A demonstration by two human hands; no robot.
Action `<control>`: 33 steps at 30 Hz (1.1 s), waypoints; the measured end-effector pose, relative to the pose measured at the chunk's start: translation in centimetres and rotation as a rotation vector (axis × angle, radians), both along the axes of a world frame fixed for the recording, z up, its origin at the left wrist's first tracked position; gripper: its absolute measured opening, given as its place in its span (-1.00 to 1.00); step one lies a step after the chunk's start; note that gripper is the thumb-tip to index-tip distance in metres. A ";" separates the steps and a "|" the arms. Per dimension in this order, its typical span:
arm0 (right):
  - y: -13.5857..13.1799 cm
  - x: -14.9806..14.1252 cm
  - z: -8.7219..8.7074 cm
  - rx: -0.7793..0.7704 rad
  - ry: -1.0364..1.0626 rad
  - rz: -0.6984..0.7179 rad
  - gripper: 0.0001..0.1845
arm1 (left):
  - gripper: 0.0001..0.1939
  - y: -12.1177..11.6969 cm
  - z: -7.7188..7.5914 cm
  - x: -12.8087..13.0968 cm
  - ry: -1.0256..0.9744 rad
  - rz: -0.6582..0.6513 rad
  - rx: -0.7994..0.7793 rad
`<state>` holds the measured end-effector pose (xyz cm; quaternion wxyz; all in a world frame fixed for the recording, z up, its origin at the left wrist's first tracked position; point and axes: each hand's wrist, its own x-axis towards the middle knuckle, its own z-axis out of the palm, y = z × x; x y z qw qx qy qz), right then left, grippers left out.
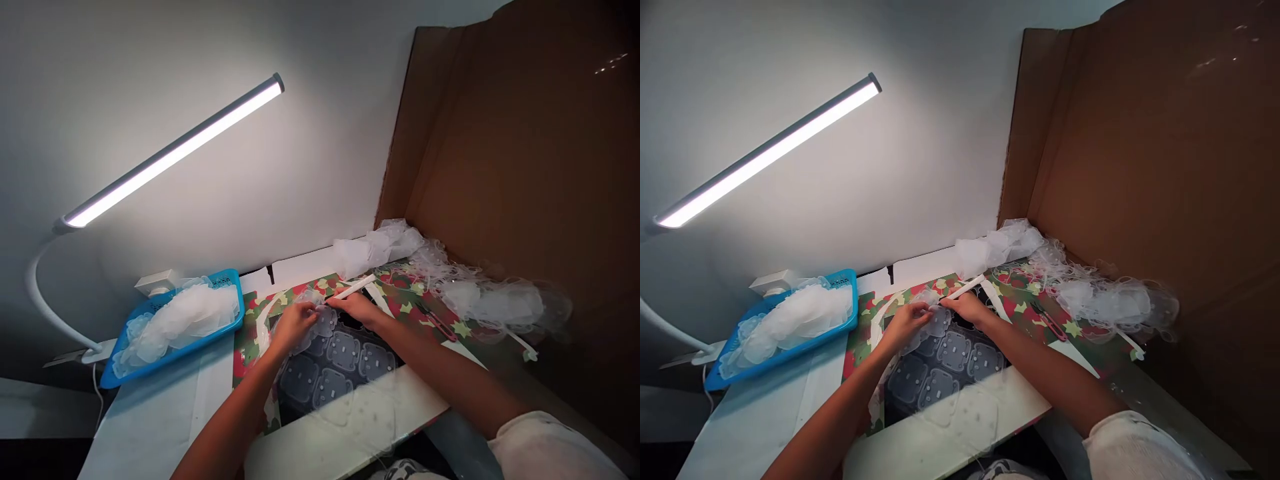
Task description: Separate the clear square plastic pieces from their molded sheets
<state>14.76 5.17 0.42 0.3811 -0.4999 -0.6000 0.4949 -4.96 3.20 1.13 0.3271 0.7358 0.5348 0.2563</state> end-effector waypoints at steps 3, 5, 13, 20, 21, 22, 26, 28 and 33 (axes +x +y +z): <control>0.4 0.2 -0.5 0.121 -0.163 -0.089 -0.70 | -0.83 -1.5 0.3 -0.3 -0.019 0.010 0.082; 1.0 1.1 -0.7 0.168 -0.245 -0.133 -0.73 | -0.85 -2.5 0.6 -1.4 -0.042 0.038 0.141; 0.8 0.6 0.5 0.466 -0.285 -0.197 -0.80 | -0.75 -1.8 1.7 -5.9 0.090 0.273 0.300; -1.2 -4.5 -0.7 0.482 -0.279 0.103 -0.82 | -0.46 -3.1 -0.3 -3.8 0.673 -0.065 0.348; -1.1 -4.6 -0.8 0.486 -0.282 0.107 -0.83 | -0.46 -3.6 -0.4 -3.5 0.778 -0.092 0.346; -0.9 -4.6 -0.8 0.488 -0.279 0.122 -0.83 | -0.47 -4.1 -0.5 -3.3 0.843 -0.100 0.343; -0.5 -5.0 -0.5 0.505 -0.244 0.239 -0.84 | -0.53 -5.7 -0.3 -2.9 0.920 -0.106 0.352; -0.6 -5.4 -0.5 0.521 -0.240 0.274 -0.85 | -0.54 -6.0 -0.4 -2.9 0.921 -0.090 0.364; -0.4 -6.3 -1.3 0.548 -0.268 0.307 -0.87 | -0.50 -6.1 -0.9 -3.1 0.962 -0.042 0.395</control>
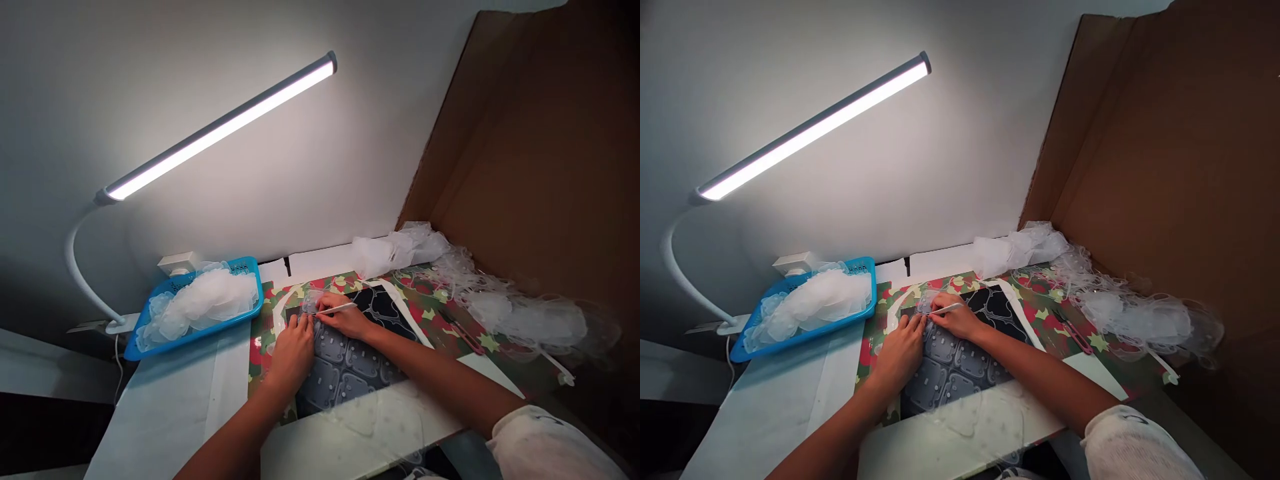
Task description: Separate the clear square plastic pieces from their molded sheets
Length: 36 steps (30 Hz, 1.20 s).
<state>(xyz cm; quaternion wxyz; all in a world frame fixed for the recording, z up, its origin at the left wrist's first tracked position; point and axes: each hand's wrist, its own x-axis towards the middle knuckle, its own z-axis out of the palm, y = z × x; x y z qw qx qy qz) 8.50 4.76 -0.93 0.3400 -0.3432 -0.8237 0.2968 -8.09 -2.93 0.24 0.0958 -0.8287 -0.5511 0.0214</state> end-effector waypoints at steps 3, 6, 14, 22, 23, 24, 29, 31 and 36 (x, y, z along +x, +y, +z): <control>0.3 -0.2 -0.5 0.011 -0.017 -0.002 -0.88 | -0.56 -0.1 0.0 0.0 0.020 0.010 0.003; 0.4 -0.4 -0.5 0.039 -0.045 -0.024 -0.88 | -0.54 -0.2 0.0 0.0 0.006 0.004 0.008; -0.3 -0.8 -0.6 0.082 -0.146 0.010 -0.86 | -0.54 0.1 0.0 0.1 0.021 0.005 -0.060; 3.7 3.6 3.1 0.022 0.083 -0.345 -0.85 | -0.58 0.1 0.7 0.0 -0.177 0.043 -0.146; 4.4 4.9 3.9 0.003 0.151 -0.472 -0.84 | -0.58 0.3 0.9 -0.2 -0.271 0.071 -0.177; 4.8 6.0 4.6 -0.025 0.199 -0.528 -0.83 | -0.59 0.7 1.2 -0.5 -0.362 0.100 -0.210; 1.8 6.4 6.1 -0.140 0.244 -0.357 -0.80 | -0.63 4.6 3.6 -2.2 -0.634 0.172 -0.257; -0.7 4.8 6.0 -0.121 0.223 -0.305 -0.82 | -0.51 5.9 4.1 -2.4 -0.773 0.181 -0.356; -4.0 2.1 5.0 -0.276 0.187 0.010 -0.82 | -0.33 6.1 3.0 -1.6 -1.228 0.186 -0.745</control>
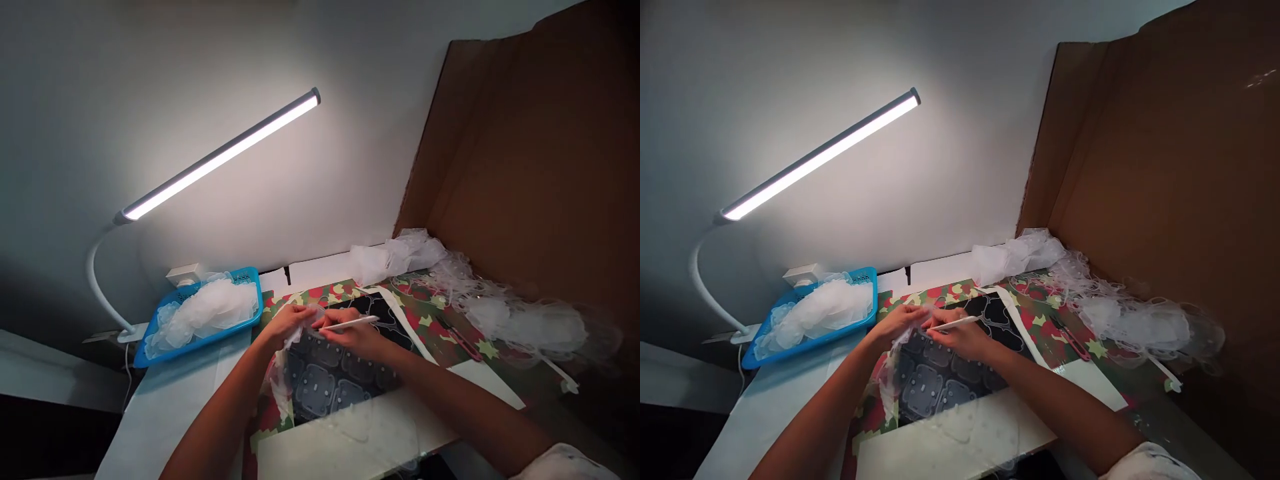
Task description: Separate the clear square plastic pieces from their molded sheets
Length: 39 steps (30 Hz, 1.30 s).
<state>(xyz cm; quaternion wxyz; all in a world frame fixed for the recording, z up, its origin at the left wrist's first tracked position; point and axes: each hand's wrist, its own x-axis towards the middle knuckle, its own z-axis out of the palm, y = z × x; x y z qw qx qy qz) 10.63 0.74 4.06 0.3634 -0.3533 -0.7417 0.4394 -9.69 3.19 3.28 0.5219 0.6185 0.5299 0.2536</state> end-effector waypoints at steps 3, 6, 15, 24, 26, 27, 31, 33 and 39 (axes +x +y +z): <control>1.2 -0.1 -0.4 -0.186 0.150 -0.029 -0.78 | -0.43 -1.1 -0.7 0.2 0.010 0.013 0.070; 2.9 -0.1 -0.7 -0.349 0.195 -0.085 -0.79 | -0.55 -2.0 -1.0 0.0 0.070 0.041 0.149; 4.4 -2.2 -2.4 -0.360 0.136 -0.111 -0.66 | -0.60 -3.6 -0.9 0.1 0.271 0.106 0.325; 6.4 -1.3 -3.2 -0.272 0.051 -0.223 -0.68 | -0.62 -5.1 -1.2 -1.1 0.188 0.223 0.362; 6.7 -1.1 -3.3 -0.227 0.023 -0.262 -0.71 | -0.61 -5.2 -1.4 -1.4 0.139 0.248 0.345; 6.9 -0.9 -3.4 -0.199 0.006 -0.292 -0.71 | -0.60 -5.4 -1.5 -1.6 0.120 0.255 0.340; 8.2 0.0 -3.8 -0.084 -0.060 -0.415 -0.70 | -0.56 -6.8 -1.0 -1.7 -0.044 0.311 0.247; 8.6 0.6 -3.8 -0.052 -0.082 -0.414 -0.74 | -0.56 -7.9 -0.2 -1.5 -0.169 0.346 0.150; 6.6 3.0 -3.4 0.067 -0.079 -0.409 -0.79 | -0.39 -9.8 2.0 -0.9 -0.402 0.372 -0.086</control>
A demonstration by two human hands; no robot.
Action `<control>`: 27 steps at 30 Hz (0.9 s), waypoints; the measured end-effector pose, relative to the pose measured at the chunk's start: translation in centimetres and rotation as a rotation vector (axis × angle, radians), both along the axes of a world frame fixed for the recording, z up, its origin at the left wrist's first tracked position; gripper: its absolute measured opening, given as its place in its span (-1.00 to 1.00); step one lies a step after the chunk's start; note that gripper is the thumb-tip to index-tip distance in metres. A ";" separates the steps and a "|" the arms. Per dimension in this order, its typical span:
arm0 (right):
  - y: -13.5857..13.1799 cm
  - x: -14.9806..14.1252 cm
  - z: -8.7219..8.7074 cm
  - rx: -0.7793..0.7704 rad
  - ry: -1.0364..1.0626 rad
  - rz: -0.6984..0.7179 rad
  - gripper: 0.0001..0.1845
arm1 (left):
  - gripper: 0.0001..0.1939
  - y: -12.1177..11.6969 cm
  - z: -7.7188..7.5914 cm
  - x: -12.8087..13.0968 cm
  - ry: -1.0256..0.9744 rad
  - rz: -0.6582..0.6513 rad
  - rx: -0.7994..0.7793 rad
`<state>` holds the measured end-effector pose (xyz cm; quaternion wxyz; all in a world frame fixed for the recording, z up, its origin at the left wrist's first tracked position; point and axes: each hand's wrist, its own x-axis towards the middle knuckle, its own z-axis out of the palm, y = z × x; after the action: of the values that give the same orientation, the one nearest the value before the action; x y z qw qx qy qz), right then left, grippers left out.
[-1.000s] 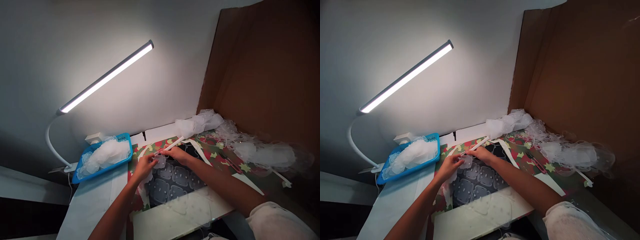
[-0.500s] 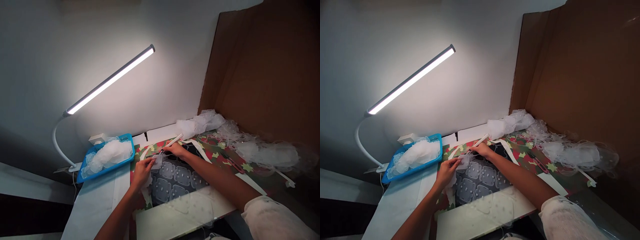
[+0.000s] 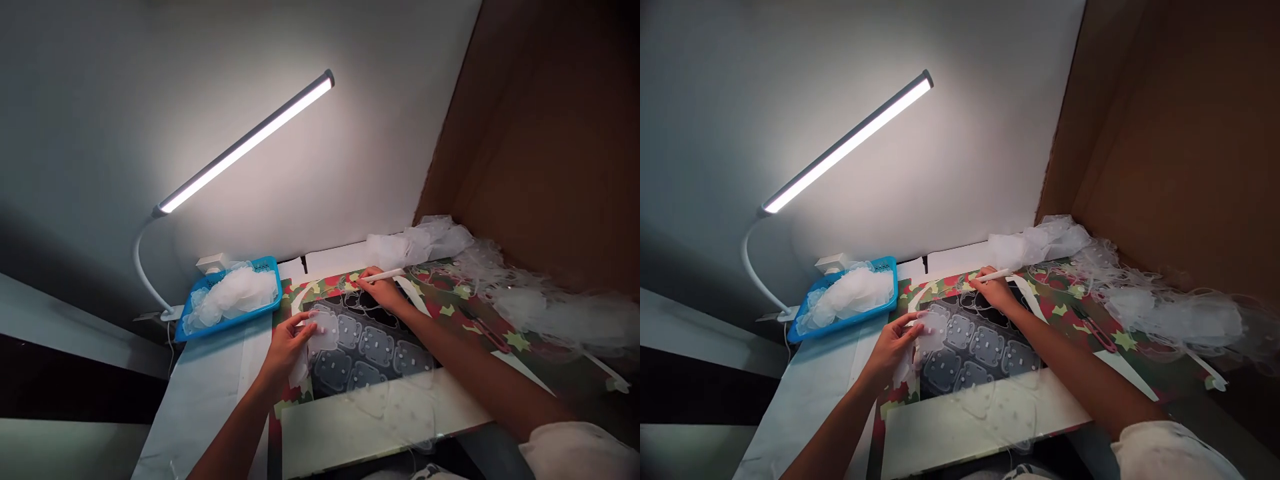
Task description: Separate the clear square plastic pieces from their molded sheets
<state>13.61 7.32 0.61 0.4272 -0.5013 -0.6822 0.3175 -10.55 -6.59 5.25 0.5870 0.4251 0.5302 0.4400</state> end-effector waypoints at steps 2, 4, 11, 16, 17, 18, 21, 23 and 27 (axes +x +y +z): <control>-1.3 1.1 0.0 0.033 -0.005 0.014 -0.75 | -0.36 -0.1 0.2 0.1 -0.062 -0.018 -0.020; -2.5 2.3 -0.1 0.010 -0.008 0.031 -0.73 | -0.36 -0.2 0.0 0.1 -0.092 -0.034 -0.030; -4.7 5.7 -1.9 -0.021 0.070 -0.021 -0.70 | -0.53 1.0 0.6 -1.9 0.042 -0.017 0.052; -4.3 6.6 -2.9 -0.026 0.127 -0.088 -0.70 | -0.43 5.8 5.6 -9.9 0.411 0.313 0.197; -4.3 6.6 -2.9 -0.019 0.133 -0.089 -0.70 | -0.39 6.8 6.5 -11.9 0.517 0.341 0.169; -4.2 6.7 -2.9 -0.013 0.136 -0.089 -0.70 | -0.38 7.9 7.2 -13.7 0.566 0.368 0.156; -4.2 6.8 -2.8 -0.014 0.123 -0.086 -0.69 | -0.45 10.1 8.1 -18.1 0.676 0.444 0.161; -4.1 6.9 -2.9 -0.021 0.108 -0.093 -0.68 | -0.47 10.8 7.6 -19.8 0.749 0.521 0.185; -4.1 6.8 -3.1 -0.030 0.085 -0.090 -0.68 | -0.34 10.8 4.6 -21.1 0.815 0.586 0.209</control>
<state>20.38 3.20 -2.53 0.4623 -0.5237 -0.6353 0.3292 -31.63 4.21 9.85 0.1392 0.4519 0.7661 0.4353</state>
